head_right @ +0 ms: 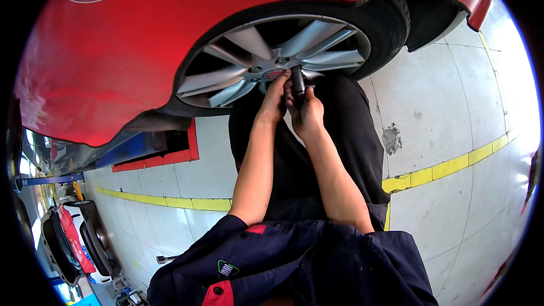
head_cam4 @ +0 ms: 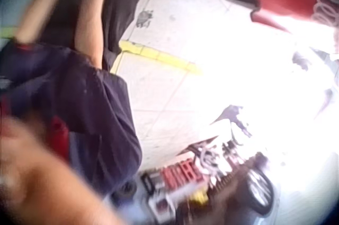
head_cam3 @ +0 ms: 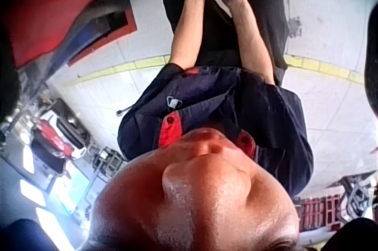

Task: The person uses a lug wrench to loosen and remove lug nuts from a car wheel, then removes the tire and places it on a tire rack. The person repeats the process on another wheel, removing the lug nuts and the tire.

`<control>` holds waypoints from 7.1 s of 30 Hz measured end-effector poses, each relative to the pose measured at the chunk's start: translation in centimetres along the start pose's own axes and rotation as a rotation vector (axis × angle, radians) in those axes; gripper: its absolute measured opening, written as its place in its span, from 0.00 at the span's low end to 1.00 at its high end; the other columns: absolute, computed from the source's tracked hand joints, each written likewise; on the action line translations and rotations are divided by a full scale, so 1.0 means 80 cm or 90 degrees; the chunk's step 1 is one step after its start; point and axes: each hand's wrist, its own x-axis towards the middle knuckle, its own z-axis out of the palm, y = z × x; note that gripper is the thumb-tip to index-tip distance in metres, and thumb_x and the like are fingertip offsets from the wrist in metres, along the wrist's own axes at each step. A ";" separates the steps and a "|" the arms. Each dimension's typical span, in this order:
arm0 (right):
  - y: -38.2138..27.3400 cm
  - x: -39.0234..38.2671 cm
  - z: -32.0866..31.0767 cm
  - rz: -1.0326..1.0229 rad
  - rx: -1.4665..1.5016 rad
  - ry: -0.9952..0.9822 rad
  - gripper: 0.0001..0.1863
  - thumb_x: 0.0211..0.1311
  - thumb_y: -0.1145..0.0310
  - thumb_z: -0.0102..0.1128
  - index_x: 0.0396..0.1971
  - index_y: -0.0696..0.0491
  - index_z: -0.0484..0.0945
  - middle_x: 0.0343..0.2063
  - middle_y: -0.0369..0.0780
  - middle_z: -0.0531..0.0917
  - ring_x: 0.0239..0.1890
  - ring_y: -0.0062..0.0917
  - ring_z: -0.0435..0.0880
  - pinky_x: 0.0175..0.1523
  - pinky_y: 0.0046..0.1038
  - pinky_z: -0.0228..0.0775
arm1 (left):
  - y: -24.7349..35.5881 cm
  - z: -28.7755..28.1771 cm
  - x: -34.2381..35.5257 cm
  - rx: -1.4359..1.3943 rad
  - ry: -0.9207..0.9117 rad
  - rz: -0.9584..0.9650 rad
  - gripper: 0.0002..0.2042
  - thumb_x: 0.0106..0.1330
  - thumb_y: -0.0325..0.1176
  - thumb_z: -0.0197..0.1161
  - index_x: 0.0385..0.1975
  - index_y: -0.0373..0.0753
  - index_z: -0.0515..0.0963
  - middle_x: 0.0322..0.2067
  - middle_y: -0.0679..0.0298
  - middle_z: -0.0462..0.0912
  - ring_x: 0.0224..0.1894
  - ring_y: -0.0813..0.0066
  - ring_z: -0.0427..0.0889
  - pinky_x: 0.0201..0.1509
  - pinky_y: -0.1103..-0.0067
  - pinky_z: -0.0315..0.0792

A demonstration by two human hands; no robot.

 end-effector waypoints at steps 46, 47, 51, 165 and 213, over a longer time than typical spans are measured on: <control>0.008 -0.015 0.009 -0.076 0.029 0.069 0.20 0.66 0.56 0.41 0.43 0.59 0.68 0.32 0.40 0.77 0.34 0.27 0.77 0.38 0.23 0.72 | 0.006 0.007 -0.011 -0.025 0.009 -0.025 0.04 0.59 0.31 0.58 0.31 0.38 0.74 0.23 0.66 0.77 0.20 0.82 0.73 0.21 0.88 0.65; 0.007 -0.015 0.009 -0.061 -0.025 0.031 0.21 0.66 0.55 0.40 0.43 0.59 0.68 0.32 0.40 0.77 0.33 0.27 0.77 0.37 0.23 0.72 | 0.004 0.007 -0.009 -0.059 0.001 -0.024 0.05 0.59 0.31 0.58 0.30 0.39 0.74 0.23 0.66 0.77 0.20 0.82 0.73 0.21 0.88 0.66; 0.012 -0.023 0.024 -0.374 -0.222 -0.003 0.13 0.58 0.72 0.53 0.42 0.59 0.69 0.31 0.38 0.77 0.34 0.22 0.76 0.42 0.19 0.66 | 0.002 0.015 -0.009 -0.017 -0.012 0.035 0.09 0.57 0.35 0.62 0.32 0.38 0.74 0.25 0.66 0.77 0.28 0.79 0.76 0.29 0.82 0.72; 0.125 0.004 0.043 -0.001 0.191 0.050 0.13 0.67 0.64 0.38 0.40 0.54 0.70 0.39 0.39 0.76 0.39 0.26 0.77 0.48 0.28 0.69 | 0.056 -0.057 -0.055 0.394 0.228 0.033 0.11 0.58 0.39 0.60 0.34 0.38 0.75 0.25 0.68 0.76 0.27 0.81 0.73 0.29 0.80 0.67; 0.118 0.034 0.038 -0.001 0.137 0.029 0.17 0.66 0.58 0.42 0.45 0.55 0.67 0.31 0.41 0.76 0.23 0.24 0.75 0.28 0.20 0.69 | 0.135 -0.003 -0.161 1.000 0.327 0.945 0.05 0.56 0.29 0.56 0.29 0.36 0.76 0.30 0.58 0.78 0.35 0.58 0.76 0.42 0.68 0.68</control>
